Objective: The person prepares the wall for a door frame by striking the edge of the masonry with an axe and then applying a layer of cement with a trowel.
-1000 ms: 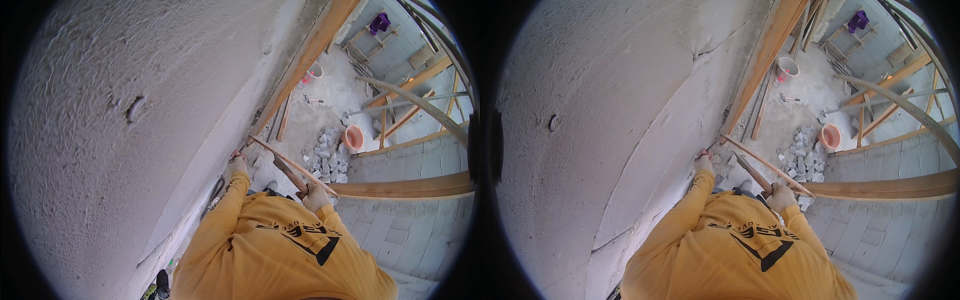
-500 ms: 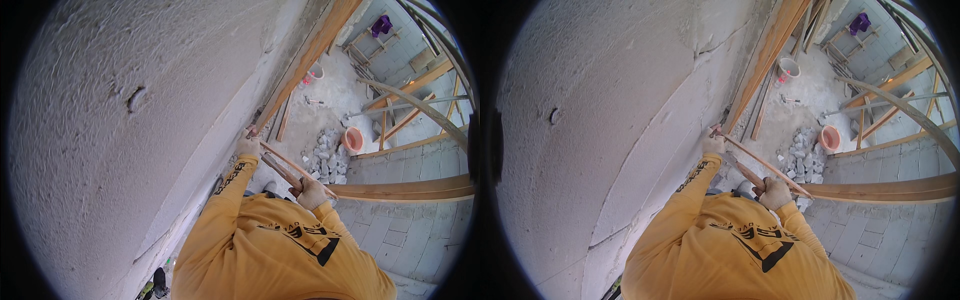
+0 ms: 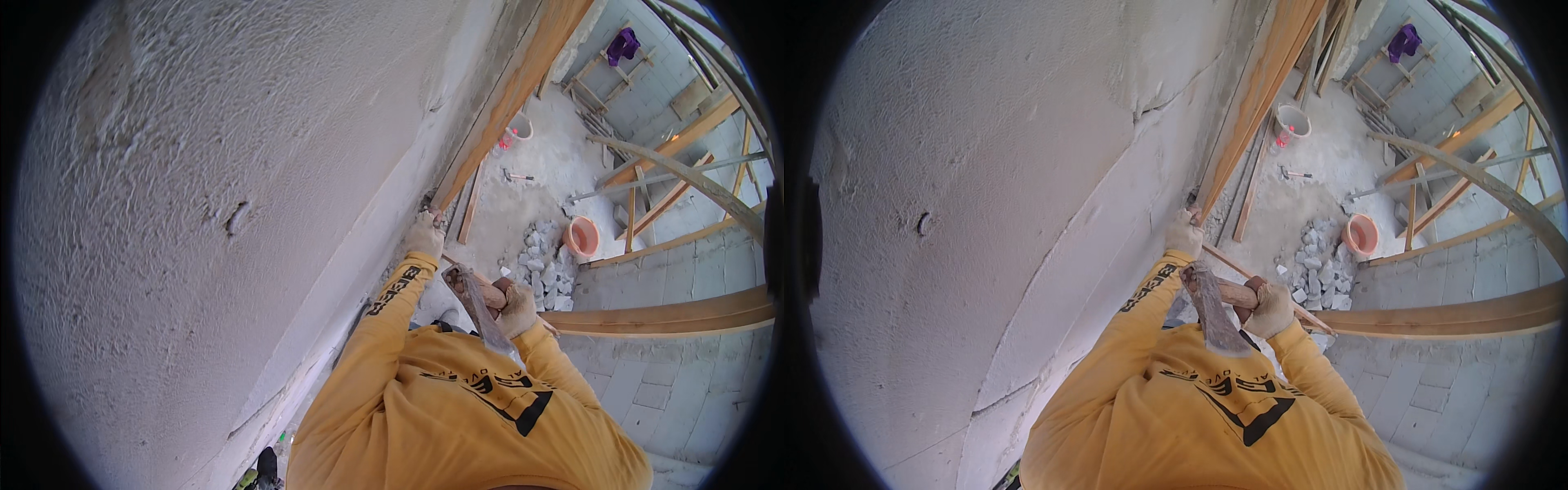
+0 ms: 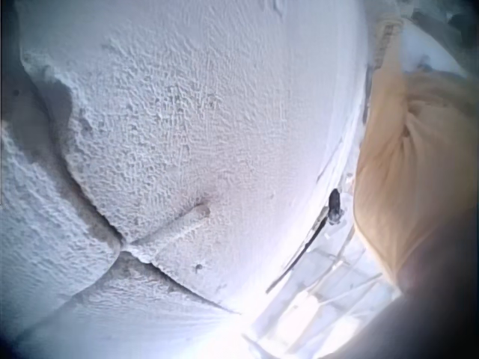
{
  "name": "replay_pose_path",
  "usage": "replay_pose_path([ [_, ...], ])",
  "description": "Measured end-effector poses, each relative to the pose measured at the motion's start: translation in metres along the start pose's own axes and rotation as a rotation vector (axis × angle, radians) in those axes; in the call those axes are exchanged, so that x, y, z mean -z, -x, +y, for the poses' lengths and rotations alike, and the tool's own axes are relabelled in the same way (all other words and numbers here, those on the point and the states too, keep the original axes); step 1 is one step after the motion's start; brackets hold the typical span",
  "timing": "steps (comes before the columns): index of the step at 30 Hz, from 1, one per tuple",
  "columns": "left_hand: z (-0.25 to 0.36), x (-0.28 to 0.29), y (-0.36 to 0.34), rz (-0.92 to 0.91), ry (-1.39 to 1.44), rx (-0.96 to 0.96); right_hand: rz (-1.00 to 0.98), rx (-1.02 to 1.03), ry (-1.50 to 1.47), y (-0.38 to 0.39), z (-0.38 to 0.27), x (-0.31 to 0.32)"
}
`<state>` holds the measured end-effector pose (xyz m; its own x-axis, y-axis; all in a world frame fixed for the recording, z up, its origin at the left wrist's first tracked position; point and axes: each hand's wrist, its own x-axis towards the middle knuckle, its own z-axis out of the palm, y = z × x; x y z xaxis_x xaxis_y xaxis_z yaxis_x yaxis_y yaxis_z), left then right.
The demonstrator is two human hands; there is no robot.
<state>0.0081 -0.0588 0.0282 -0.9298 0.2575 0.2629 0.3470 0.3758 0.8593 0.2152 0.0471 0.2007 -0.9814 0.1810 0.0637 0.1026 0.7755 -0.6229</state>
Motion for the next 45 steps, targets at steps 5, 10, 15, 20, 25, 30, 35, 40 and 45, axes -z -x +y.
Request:
replay_pose_path([
  [5,-0.021,-0.013,-0.006,-0.007,0.966,0.368,-0.126,-0.084,0.311,-0.032,0.021,-0.018],
  [10,-0.054,-0.038,-0.001,0.058,1.361,0.672,-0.281,-0.245,0.399,-0.043,0.0,-0.012],
  [15,-0.046,-0.031,0.026,-0.092,-0.349,-0.123,-0.021,-0.036,0.126,-0.017,-0.012,-0.007],
  [20,-0.06,-0.029,0.006,0.102,1.001,0.47,-0.243,-0.202,0.381,-0.033,0.029,-0.05],
  [25,-0.09,-0.027,0.005,-0.033,1.048,0.39,-0.271,-0.232,0.26,-0.029,0.001,-0.042],
  [30,-0.047,-0.016,0.01,-0.056,-0.084,-0.108,-0.002,0.021,0.045,-0.019,-0.006,-0.032],
  [35,-0.077,-0.027,0.002,-0.094,1.709,0.72,-0.232,-0.38,0.321,-0.029,0.025,-0.057],
  [40,-0.143,-0.037,-0.013,-0.02,0.666,0.051,-0.07,0.048,0.068,-0.026,-0.026,-0.046],
  [45,-0.068,-0.021,0.0,-0.133,0.115,-0.103,0.011,-0.068,0.195,-0.027,0.021,-0.068],
])
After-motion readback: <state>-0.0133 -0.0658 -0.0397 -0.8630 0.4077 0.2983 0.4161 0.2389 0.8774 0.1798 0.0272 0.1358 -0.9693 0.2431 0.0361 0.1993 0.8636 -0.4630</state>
